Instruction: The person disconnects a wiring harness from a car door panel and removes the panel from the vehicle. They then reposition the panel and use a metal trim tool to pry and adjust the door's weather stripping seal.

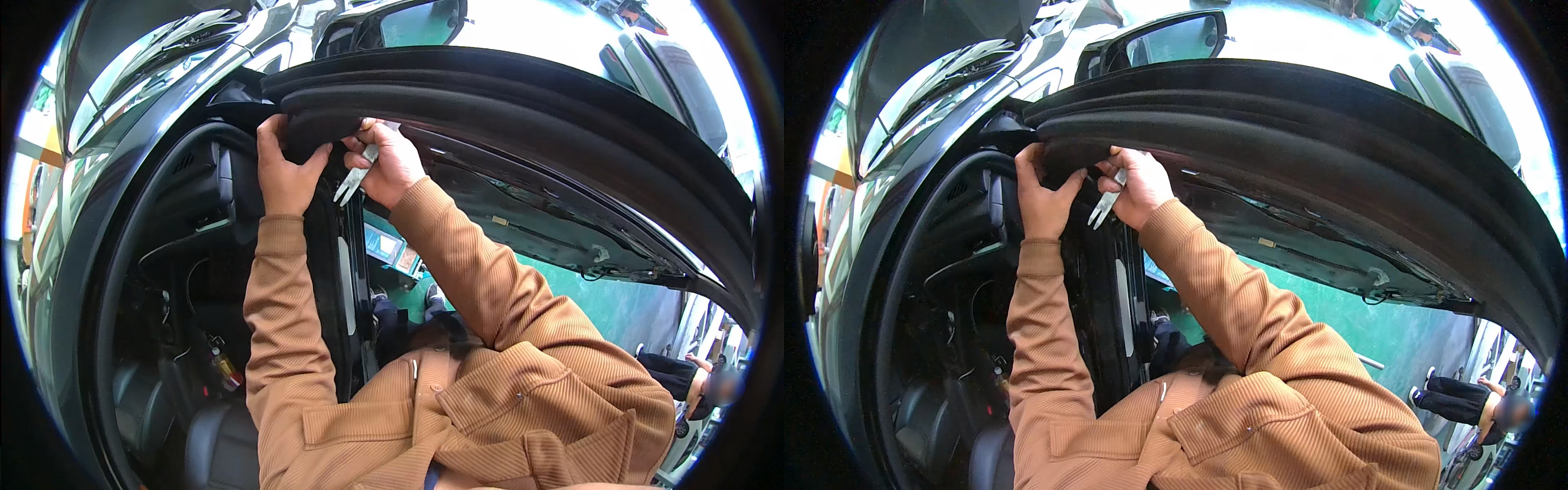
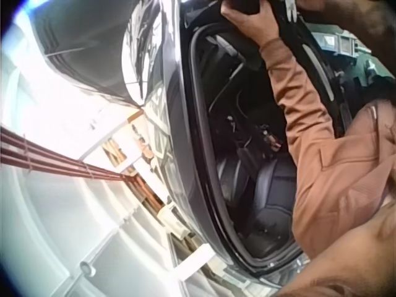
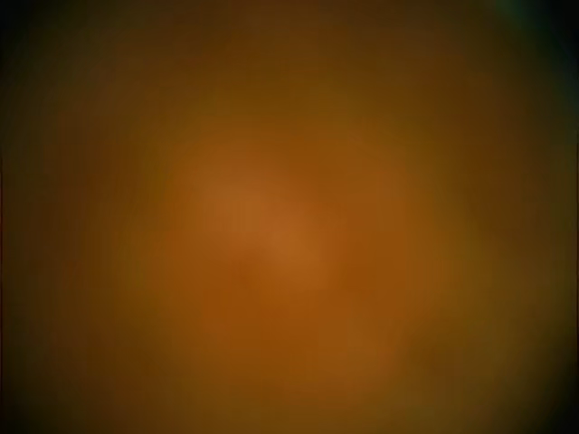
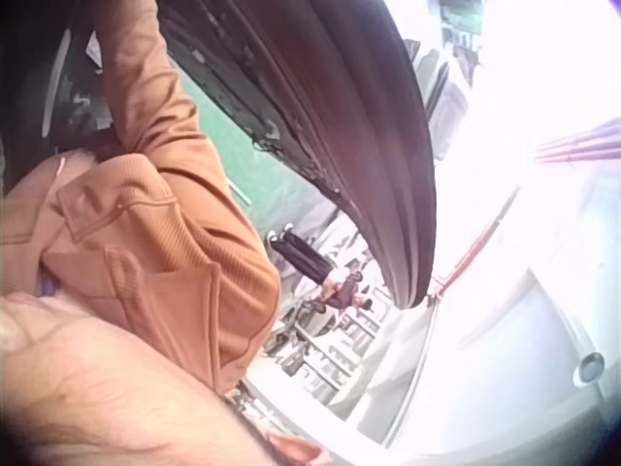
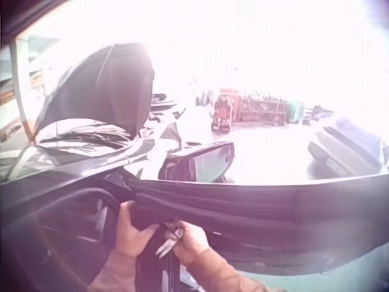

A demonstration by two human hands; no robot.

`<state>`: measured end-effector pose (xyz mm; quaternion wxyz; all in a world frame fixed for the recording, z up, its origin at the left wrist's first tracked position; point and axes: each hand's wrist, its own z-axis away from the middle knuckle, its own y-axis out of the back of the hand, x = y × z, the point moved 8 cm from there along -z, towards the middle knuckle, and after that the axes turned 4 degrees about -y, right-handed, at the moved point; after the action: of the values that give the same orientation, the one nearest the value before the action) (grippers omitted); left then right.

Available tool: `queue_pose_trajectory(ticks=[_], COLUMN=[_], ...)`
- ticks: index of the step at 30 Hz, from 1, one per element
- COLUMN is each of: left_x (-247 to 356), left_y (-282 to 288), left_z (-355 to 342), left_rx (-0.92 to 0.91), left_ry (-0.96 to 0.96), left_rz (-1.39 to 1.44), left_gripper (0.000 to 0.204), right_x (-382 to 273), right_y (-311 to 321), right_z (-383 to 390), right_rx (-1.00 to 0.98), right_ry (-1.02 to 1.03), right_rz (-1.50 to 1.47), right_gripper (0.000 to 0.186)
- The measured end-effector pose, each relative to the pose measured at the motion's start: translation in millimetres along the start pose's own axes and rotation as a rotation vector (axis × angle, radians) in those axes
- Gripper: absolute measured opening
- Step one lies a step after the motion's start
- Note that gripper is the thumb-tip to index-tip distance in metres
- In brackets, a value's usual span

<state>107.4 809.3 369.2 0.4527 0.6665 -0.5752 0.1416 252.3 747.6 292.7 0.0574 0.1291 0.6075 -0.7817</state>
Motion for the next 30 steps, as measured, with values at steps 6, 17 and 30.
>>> queue_pose_trajectory(ticks=[6,17,30], left_x=[-4,12,25], left_y=[10,0,-16], left_z=[-4,-14,3], left_rx=[-0.051,-0.079,-0.073], left_ry=[0.015,0.153,0.149], left_rz=[0.245,0.651,0.561], left_gripper=[0.043,0.028,0.028], right_x=[1,-2,-1], right_y=[4,5,10], right_z=[3,7,1], right_rx=[0.043,0.122,0.088], right_ry=[0.006,-0.003,0.007], right_rz=[0.024,0.082,0.041], right_gripper=[0.006,0.007,0.008])
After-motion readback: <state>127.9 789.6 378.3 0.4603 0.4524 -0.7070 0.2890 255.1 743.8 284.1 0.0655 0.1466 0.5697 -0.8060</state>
